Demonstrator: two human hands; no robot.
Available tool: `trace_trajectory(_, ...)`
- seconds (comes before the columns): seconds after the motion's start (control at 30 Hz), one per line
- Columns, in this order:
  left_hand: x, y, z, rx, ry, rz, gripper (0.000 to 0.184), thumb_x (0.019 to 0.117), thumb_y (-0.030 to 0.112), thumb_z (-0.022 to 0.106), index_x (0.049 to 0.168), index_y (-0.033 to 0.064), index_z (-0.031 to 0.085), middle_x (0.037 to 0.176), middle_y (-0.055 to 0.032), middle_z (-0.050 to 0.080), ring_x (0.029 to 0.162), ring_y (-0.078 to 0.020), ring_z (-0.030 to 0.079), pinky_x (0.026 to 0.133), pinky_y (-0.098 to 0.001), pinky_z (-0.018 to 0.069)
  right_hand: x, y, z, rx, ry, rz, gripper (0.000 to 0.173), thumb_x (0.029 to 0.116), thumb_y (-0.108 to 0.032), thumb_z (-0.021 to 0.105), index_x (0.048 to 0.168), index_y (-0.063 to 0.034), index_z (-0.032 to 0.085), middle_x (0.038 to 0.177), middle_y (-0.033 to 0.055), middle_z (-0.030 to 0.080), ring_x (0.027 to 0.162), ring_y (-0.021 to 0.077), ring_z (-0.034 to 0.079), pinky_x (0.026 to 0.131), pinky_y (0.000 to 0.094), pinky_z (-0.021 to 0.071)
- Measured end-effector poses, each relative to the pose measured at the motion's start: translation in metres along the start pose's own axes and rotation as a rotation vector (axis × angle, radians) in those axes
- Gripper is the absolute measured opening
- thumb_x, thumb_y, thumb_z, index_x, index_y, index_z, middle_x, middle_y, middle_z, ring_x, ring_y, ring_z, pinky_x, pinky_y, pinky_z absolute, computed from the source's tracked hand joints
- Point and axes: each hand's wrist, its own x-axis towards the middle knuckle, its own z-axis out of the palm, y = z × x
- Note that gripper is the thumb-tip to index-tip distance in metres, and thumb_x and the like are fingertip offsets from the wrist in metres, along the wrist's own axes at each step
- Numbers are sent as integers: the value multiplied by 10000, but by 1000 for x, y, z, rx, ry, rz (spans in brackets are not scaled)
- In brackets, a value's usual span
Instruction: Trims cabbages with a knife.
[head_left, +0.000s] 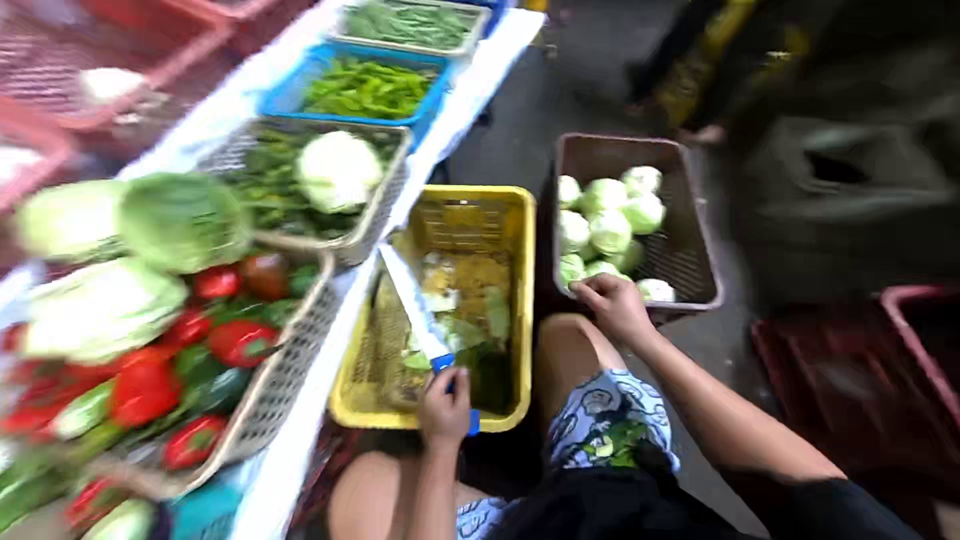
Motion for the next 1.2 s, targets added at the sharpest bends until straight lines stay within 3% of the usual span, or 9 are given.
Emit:
trace_trajectory(0.13, 3, -1, 4, 57, 44, 24, 333, 978, 348, 564, 907, 103, 778, 846, -46, 720, 806, -145, 687, 758, -375, 575, 40, 77, -38, -324, -73, 241, 531, 1022, -560, 513, 1116, -82, 723, 1134, 194, 682, 1074, 410, 650, 915, 681, 492)
trace_trajectory(0.27, 2, -2, 7, 42, 41, 18, 320, 971, 321, 557, 895, 89, 765, 847, -39, 710, 819, -104, 674, 767, -302, 563, 47, 93, -18, -520, -384, 546, 583, 1046, -557, 384, 1149, -105, 737, 1197, 231, 692, 1186, 445, 620, 955, 708, 449)
trace_trajectory(0.47, 3, -1, 7, 10, 36, 17, 307, 964, 302, 576, 881, 69, 757, 859, -39, 709, 829, -47, 665, 771, -220, 546, 65, 113, -30, -635, -652, 431, 468, 956, -489, 616, 948, -37, 738, 1025, 225, 709, 1040, 431, 665, 871, 704, 482)
trace_trajectory(0.57, 3, -1, 6, 11, 47, 27, 316, 968, 308, 576, 867, 62, 748, 839, -31, 696, 816, -23, 651, 759, -185, 532, 122, 138, -29, -599, -372, 272, 473, 821, -443, 816, 1087, -59, 748, 1096, 282, 692, 1044, 502, 654, 850, 759, 493)
trace_trajectory(0.67, 2, -2, 7, 1, 53, 44, 316, 967, 305, 575, 859, 60, 742, 822, -19, 691, 813, -9, 642, 760, -162, 524, 186, 152, -22, -529, -46, 235, 1037, 665, -326, 943, 1544, -166, 416, 1576, 296, 324, 1323, 588, 435, 888, 763, 487)
trace_trajectory(0.73, 4, -3, 8, -13, 53, 44, 294, 956, 291, 580, 856, 66, 741, 824, -9, 693, 820, -5, 642, 765, -160, 526, 212, 168, -5, -556, -27, 259, 1173, 632, -228, 953, 1607, -217, 299, 1621, 307, 226, 1354, 621, 373, 877, 780, 480)
trace_trajectory(0.83, 6, -5, 9, -24, 55, 37, 271, 960, 280, 587, 860, 78, 737, 824, 12, 689, 800, 14, 641, 744, -150, 535, 222, 176, 13, -627, 6, 268, 1125, 659, -177, 920, 1600, -240, 307, 1571, 338, 301, 1307, 644, 409, 807, 769, 506)
trace_trajectory(1.07, 6, -4, 8, 10, 44, -10, 262, 949, 273, 585, 872, 84, 749, 808, 11, 695, 765, -17, 643, 737, -208, 539, 158, 142, -52, -26, 57, 327, 1030, 691, -337, 925, 1559, -180, 393, 1409, 248, 553, 1223, 452, 586, 955, 684, 503)
trace_trajectory(1.2, 5, 0, 7, 41, 21, -53, 269, 950, 298, 585, 891, 95, 752, 801, -6, 692, 741, -67, 650, 709, -294, 550, 80, 62, -106, 720, -86, 226, 714, 960, -464, 660, 1567, -302, 320, 1347, 127, 607, 1039, 325, 684, 768, 523, 609)
